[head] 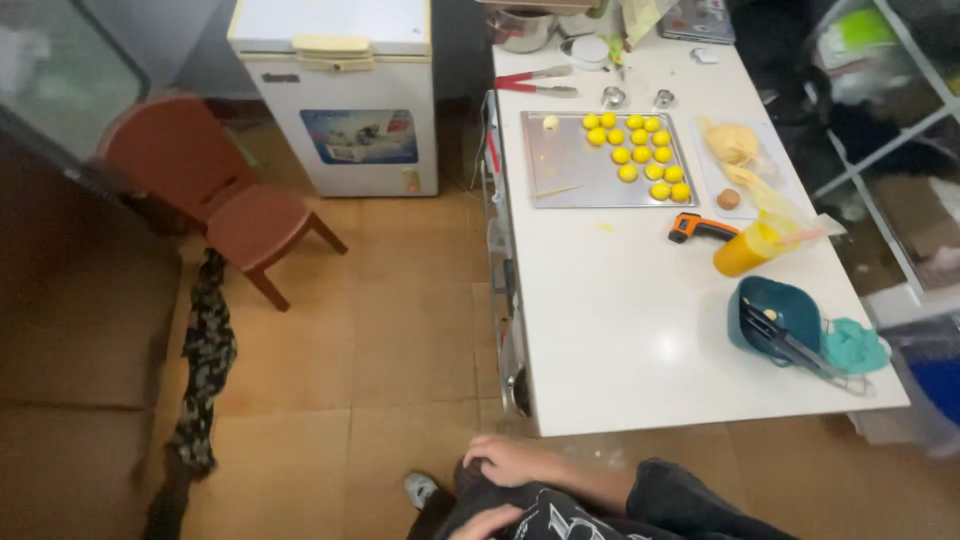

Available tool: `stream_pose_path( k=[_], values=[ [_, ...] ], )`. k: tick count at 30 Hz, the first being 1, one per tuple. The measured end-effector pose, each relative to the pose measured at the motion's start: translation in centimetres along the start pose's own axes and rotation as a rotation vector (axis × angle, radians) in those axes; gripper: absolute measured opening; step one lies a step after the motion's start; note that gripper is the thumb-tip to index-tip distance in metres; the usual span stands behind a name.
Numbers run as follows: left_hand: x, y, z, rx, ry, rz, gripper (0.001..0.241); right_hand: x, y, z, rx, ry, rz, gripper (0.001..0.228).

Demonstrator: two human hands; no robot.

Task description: Checking the temperature of a yellow mixture, cleaning hands, and arranging cookie shells on a baking tray.

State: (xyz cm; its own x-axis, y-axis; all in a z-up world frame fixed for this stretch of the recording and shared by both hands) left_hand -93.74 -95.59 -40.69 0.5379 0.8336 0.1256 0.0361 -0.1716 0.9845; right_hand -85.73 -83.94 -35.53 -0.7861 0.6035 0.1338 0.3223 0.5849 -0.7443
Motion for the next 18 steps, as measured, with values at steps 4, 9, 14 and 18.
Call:
stream_pose_path(
  k=[4, 9, 14, 18],
  values=[
    [-1.0, -9.2, 1.9, 0.245, -0.688, 0.010, 0.051, 1.9, 5.7, 4.8, 0.655, 0.043, 0.394, 0.023],
    [-0.3, -12.4, -8.1, 0.541, -0.600, -0.122, 0.052, 1.5, 14.2, 7.8, 1.431, 0.322, 0.901, 0.027],
    [8.9, -2.0, -24.4, 0.286, -0.595, -0.457, 0.058, 5.1, 21.9, 6.9, 1.614, 0.835, 0.855, 0.027],
    [19.0, -1.8, -32.2, 0.382, -0.463, -0.397, 0.053, 13.1, 28.3, 1.3, 1.441, 0.959, 0.808, 0.022]
  ],
)
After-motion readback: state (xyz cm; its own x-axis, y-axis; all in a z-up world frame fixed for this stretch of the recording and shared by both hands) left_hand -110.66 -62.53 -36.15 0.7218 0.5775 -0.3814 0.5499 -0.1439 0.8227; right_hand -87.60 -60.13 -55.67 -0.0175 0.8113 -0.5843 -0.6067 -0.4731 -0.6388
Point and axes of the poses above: each hand's wrist, its own x-axis towards the middle knuckle, its own z-axis out of the palm, y = z × x, the point moved 7 cm from there along x, towards the middle knuckle, and after that the axes turned 3 degrees about -z, right-handed, at the moved point
